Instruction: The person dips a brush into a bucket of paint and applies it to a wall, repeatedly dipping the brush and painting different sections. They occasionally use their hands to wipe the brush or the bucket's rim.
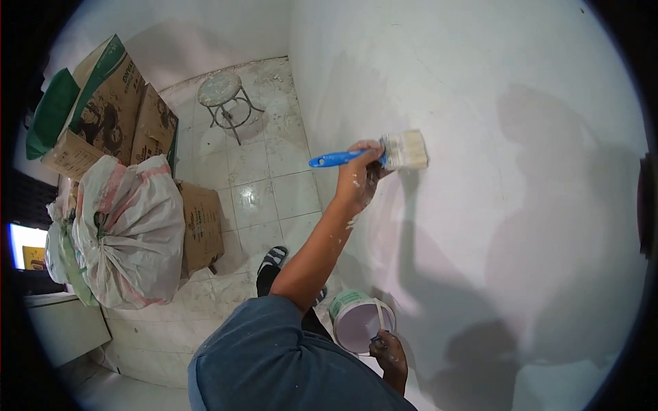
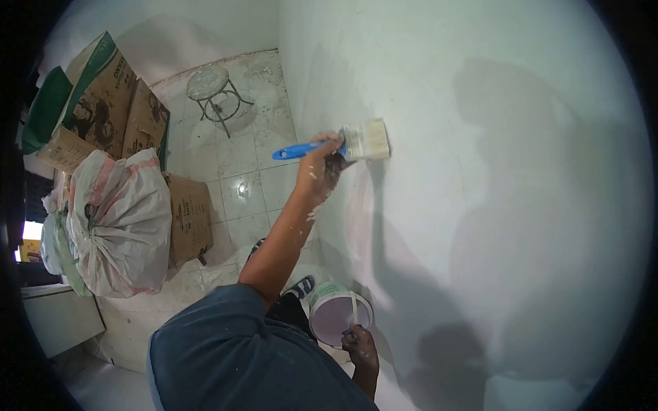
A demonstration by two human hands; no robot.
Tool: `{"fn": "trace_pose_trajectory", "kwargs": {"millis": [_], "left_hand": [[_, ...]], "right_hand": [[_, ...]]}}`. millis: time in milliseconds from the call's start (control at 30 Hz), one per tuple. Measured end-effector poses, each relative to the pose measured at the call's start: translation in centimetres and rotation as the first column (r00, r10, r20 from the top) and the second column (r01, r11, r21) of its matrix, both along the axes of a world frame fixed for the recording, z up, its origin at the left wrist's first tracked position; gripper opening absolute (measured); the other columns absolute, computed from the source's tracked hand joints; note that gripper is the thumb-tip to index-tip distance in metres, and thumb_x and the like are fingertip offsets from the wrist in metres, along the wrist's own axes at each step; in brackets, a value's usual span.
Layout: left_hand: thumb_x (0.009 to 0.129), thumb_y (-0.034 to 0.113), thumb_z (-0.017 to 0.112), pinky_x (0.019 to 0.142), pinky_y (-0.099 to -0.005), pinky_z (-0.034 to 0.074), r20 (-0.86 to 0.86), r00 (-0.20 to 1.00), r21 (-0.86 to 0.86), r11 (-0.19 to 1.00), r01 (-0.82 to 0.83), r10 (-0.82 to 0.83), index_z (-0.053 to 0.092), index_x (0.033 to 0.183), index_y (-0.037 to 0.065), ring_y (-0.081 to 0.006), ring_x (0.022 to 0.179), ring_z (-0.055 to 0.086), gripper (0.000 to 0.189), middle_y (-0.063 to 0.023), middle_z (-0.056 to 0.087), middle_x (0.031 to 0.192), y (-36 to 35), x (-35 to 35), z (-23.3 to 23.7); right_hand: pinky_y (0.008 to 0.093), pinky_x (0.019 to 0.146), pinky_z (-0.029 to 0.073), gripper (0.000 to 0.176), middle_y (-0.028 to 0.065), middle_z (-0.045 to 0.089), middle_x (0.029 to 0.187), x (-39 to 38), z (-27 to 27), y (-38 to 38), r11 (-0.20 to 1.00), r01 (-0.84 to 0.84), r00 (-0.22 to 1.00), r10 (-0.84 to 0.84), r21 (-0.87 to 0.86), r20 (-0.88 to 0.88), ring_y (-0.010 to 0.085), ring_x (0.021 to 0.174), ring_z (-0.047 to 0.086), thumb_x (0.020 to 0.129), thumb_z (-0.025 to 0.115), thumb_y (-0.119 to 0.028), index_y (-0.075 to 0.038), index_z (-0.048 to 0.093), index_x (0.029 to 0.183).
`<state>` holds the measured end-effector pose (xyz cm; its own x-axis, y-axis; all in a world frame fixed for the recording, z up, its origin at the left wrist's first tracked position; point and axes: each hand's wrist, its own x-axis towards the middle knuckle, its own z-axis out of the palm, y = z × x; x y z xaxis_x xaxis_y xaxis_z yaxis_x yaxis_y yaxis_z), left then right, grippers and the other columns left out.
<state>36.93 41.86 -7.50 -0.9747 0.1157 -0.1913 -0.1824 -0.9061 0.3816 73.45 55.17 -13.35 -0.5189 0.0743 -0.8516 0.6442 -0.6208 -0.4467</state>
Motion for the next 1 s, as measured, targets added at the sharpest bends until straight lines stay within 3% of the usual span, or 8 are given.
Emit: {"fn": "trace_pose_trajectory", "kwargs": {"millis": [200,267,367,500,633,767,933,1000], "left_hand": [[0.079,0.001,0.056,0.077,-0.0388,0.054,0.282,0.958,-0.212,0.971,0.109,-0.045,0.053,0.093,0.001,-0.0251,0.082,0.063,0.015,-0.0096,0.059,0.086,1.1,0.3,-18.8],[0.075,0.001,0.058,0.067,-0.0339,0.053,0.358,0.931,-0.596,0.785,0.168,0.072,0.056,0.085,0.001,-0.0206,0.069,0.061,0.010,-0.0065,0.059,0.075,1.2,-0.4,-23.7],[0.072,0.003,0.060,0.059,-0.0303,0.050,0.088,0.994,-0.667,0.745,0.006,0.071,0.057,0.080,0.001,-0.0158,0.058,0.056,0.008,-0.0039,0.056,0.067,3.2,-0.5,-10.9],[0.079,0.004,0.059,0.068,-0.0335,0.051,-0.096,0.994,-0.183,0.983,0.027,-0.045,0.055,0.089,0.002,-0.0187,0.077,0.059,0.011,-0.0080,0.058,0.083,-0.6,-0.2,4.3],[0.078,0.008,0.062,0.064,-0.0325,0.052,0.096,0.995,-0.095,0.994,0.048,-0.039,0.055,0.094,0.003,-0.0159,0.077,0.059,0.018,-0.0072,0.058,0.087,1.7,-0.1,-4.9],[0.078,0.001,0.057,0.067,-0.0311,0.052,0.279,0.960,-0.508,0.853,0.117,0.034,0.058,0.087,0.002,-0.0175,0.079,0.059,0.009,-0.0098,0.058,0.086,1.2,1.0,-21.6],[0.080,0.000,0.054,0.075,-0.0355,0.053,0.152,0.988,-0.405,0.912,0.066,-0.004,0.056,0.087,0.003,-0.0191,0.084,0.059,0.008,-0.0093,0.058,0.090,2.2,5.8,-6.3],[0.080,-0.001,0.054,0.077,-0.0371,0.052,0.102,0.994,0.024,0.999,0.044,-0.046,0.056,0.086,0.005,-0.0193,0.084,0.059,0.009,-0.0077,0.057,0.088,1.4,5.6,-3.5]], "right_hand": [[0.0257,0.042,0.023,0.022,-0.0039,0.030,0.053,-0.2,0.8,-1.0,0.997,0.071,0.997,-0.071,-0.019,-0.023,0.0086,0.043,0.029,0.086,0.051,-0.019,-0.011,0.039,0.070],[0.0259,0.043,0.024,0.021,-0.0035,0.031,0.054,-0.3,0.6,-1.3,0.998,0.064,0.998,-0.064,0.011,-0.002,0.0090,0.043,0.029,0.086,0.051,-0.019,-0.010,0.040,0.071],[0.0256,0.044,0.025,0.020,-0.0022,0.033,0.056,0.1,-0.4,-1.6,0.992,0.021,1.000,-0.020,0.122,-0.005,0.0102,0.043,0.030,0.086,0.052,-0.019,-0.010,0.041,0.071],[0.0256,0.044,0.024,0.020,-0.0020,0.033,0.056,-0.8,1.0,-3.2,0.993,0.111,0.990,-0.108,0.027,-0.087,0.0105,0.044,0.030,0.085,0.052,-0.019,-0.010,0.041,0.071],[0.0260,0.044,0.023,0.020,-0.0020,0.032,0.056,1.0,-0.6,-3.4,0.987,-0.027,0.996,0.040,0.157,-0.084,0.0100,0.044,0.029,0.085,0.052,-0.019,-0.011,0.040,0.071],[0.0260,0.043,0.023,0.020,-0.0017,0.033,0.055,1.0,0.9,-4.6,0.934,0.026,1.000,-0.023,0.356,-0.011,0.0100,0.043,0.031,0.085,0.052,-0.020,-0.010,0.041,0.072],[0.0263,0.048,0.024,0.024,-0.0029,0.029,0.053,1.1,0.9,-3.7,0.990,0.138,0.987,-0.139,0.011,0.080,0.0110,0.048,0.031,0.086,0.052,-0.021,-0.011,0.038,0.069],[0.0262,0.049,0.024,0.025,-0.0031,0.029,0.054,1.1,0.9,-3.8,0.994,0.112,0.992,-0.112,0.011,0.057,0.0104,0.048,0.028,0.086,0.051,-0.022,-0.012,0.038,0.068]]}}
